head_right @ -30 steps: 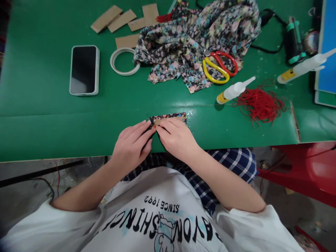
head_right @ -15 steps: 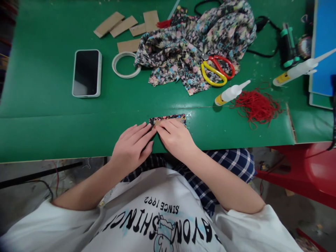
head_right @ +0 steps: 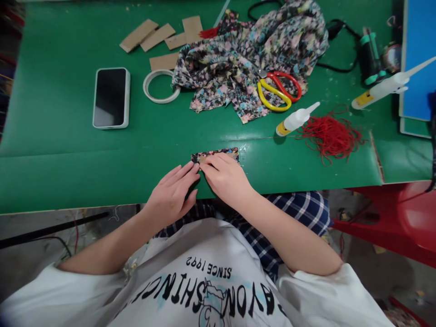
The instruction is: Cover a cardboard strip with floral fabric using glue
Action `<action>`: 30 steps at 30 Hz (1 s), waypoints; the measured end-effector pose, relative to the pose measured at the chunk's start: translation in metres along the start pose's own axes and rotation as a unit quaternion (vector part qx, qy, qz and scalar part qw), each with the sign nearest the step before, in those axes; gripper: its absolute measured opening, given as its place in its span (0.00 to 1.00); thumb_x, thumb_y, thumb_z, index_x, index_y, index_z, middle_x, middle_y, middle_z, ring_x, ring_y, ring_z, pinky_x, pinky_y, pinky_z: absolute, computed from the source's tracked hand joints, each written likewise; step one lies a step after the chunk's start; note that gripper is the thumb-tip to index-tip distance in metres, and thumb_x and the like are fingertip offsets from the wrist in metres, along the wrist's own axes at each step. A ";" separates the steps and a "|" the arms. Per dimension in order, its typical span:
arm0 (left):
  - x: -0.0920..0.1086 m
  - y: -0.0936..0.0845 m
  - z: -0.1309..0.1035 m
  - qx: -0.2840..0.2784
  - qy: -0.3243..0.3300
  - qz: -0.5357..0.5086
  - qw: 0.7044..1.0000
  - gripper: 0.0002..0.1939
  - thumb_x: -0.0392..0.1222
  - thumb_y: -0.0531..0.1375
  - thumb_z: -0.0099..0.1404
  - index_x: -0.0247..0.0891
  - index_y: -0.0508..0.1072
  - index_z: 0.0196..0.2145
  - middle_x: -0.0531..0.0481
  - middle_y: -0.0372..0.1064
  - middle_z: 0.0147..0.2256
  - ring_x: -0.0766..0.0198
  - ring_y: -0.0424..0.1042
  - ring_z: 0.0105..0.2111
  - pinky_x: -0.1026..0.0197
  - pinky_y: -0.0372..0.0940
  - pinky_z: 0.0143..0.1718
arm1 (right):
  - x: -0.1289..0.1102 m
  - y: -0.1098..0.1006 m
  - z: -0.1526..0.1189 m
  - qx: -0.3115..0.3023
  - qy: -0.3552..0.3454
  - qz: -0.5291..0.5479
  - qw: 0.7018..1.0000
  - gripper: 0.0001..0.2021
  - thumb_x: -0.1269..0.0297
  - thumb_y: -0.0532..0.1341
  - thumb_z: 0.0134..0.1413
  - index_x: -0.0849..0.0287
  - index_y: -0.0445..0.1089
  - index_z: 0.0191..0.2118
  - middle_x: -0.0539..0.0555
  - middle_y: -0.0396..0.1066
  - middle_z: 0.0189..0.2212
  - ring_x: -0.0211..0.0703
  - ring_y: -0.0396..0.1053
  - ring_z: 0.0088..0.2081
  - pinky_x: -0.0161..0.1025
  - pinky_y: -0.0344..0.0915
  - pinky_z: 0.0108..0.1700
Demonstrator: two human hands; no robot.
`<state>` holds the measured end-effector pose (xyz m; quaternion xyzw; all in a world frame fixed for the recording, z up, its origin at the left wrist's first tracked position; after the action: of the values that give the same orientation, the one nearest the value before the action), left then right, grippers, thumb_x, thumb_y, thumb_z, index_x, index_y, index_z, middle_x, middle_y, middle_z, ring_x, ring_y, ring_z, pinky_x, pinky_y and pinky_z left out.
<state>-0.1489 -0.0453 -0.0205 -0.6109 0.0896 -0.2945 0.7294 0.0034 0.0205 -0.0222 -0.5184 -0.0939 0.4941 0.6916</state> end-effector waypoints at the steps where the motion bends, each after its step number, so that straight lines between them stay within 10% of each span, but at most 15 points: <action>1: 0.000 0.000 0.000 -0.005 0.010 0.006 1.000 0.18 0.35 0.51 0.62 0.28 0.62 0.50 0.38 0.60 0.55 0.55 0.56 0.58 0.51 0.57 0.57 | 0.000 0.000 0.000 0.000 0.003 0.002 1.000 0.11 0.73 0.52 0.56 0.63 0.72 0.37 0.57 0.73 0.34 0.41 0.67 0.37 0.41 0.66 0.43; 12: 0.008 -0.005 0.010 -0.021 0.055 0.062 0.996 0.14 0.37 0.52 0.61 0.27 0.67 0.43 0.30 0.63 0.51 0.48 0.62 0.54 0.47 0.60 0.54 | 0.009 -0.010 0.006 0.038 0.160 0.152 0.975 0.10 0.68 0.54 0.57 0.57 0.73 0.38 0.51 0.76 0.36 0.37 0.71 0.38 0.39 0.67 0.43; 20: 0.009 -0.016 0.033 -0.049 0.090 0.087 0.991 0.11 0.38 0.52 0.62 0.28 0.69 0.39 0.34 0.71 0.40 0.52 0.71 0.43 0.50 0.67 0.45 | 0.024 -0.046 -0.003 0.150 0.172 0.013 0.973 0.11 0.69 0.55 0.55 0.54 0.72 0.41 0.53 0.75 0.36 0.42 0.70 0.39 0.43 0.66 0.43; 30: -0.008 -0.016 0.013 0.035 -0.144 -0.136 0.980 0.14 0.37 0.51 0.65 0.36 0.67 0.48 0.45 0.65 0.52 0.63 0.67 0.50 0.58 0.65 0.50 | 0.036 -0.045 -0.033 0.118 0.163 -0.007 0.980 0.13 0.74 0.55 0.52 0.55 0.72 0.42 0.54 0.73 0.36 0.42 0.68 0.40 0.44 0.67 0.44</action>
<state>-0.1543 -0.0311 -0.0038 -0.6278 -0.1107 -0.3030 0.7084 0.0691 0.0294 -0.0144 -0.5061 0.0753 0.4056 0.7575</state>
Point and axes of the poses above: each hand's wrist, its own z-axis towards the middle knuckle, its own y-axis out of the palm, x = y × z, the point moved 2 cm from there along z, towards the middle knuckle
